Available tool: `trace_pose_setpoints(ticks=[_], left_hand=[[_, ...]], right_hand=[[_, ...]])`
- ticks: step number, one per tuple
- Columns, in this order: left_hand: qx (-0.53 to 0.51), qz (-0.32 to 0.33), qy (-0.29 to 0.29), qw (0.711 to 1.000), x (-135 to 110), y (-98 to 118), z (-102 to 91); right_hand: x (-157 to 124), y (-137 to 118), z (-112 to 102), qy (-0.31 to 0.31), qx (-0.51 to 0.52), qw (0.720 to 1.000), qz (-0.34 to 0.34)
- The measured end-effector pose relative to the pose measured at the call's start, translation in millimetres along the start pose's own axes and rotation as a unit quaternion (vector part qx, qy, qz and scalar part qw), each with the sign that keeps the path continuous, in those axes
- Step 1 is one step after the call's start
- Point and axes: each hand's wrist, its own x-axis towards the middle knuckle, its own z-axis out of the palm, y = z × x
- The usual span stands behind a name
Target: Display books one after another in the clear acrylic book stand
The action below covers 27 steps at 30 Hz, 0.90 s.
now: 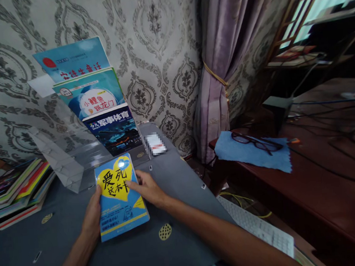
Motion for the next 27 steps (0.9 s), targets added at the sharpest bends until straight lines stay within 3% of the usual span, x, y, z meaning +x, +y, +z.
trace_pose_setpoints(ticks=[13, 20, 27], left_hand=[[0.013, 0.019, 0.015, 1.000, -6.6, -1.2, 6.2], [0.010, 0.038, -0.002, 0.999, -3.1, -0.6, 6.8], [0.021, 0.082, -0.025, 0.996, -1.1, 10.7, 26.0]], right_hand=[[3.7, 6.8, -5.3, 0.050, -0.044, 0.997, 0.034], [4.0, 6.8, -6.6, 0.049, -0.047, 0.998, 0.008], [8.4, 0.4, -9.1, 0.066, -0.060, 0.994, -0.066]])
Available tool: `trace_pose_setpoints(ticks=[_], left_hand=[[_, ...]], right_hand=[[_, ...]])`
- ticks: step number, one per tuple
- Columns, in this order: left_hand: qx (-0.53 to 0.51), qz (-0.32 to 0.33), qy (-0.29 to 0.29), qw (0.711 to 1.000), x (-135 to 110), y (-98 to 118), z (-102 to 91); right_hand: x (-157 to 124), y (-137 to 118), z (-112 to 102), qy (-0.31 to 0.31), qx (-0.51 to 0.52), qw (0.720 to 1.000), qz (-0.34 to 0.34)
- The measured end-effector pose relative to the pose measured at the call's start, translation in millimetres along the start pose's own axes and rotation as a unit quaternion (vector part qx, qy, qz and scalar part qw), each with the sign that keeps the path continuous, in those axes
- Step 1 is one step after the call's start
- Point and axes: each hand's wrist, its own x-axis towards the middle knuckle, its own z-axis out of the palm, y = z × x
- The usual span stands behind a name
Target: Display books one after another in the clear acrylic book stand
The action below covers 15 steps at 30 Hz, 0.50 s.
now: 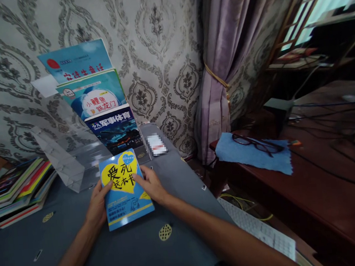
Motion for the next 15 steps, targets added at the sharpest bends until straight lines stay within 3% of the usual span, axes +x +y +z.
trace_pose_setpoints(ticks=[6, 15], left_hand=[[0.031, 0.083, -0.049, 0.995, 10.2, 10.4, 12.7], [0.079, 0.170, -0.074, 0.979, 30.8, 41.6, 31.0]], right_hand=[[9.0, -10.9, -10.7, 0.015, -0.066, 0.996, -0.056], [41.2, -38.9, -24.0, -0.024, -0.144, 0.979, -0.139]])
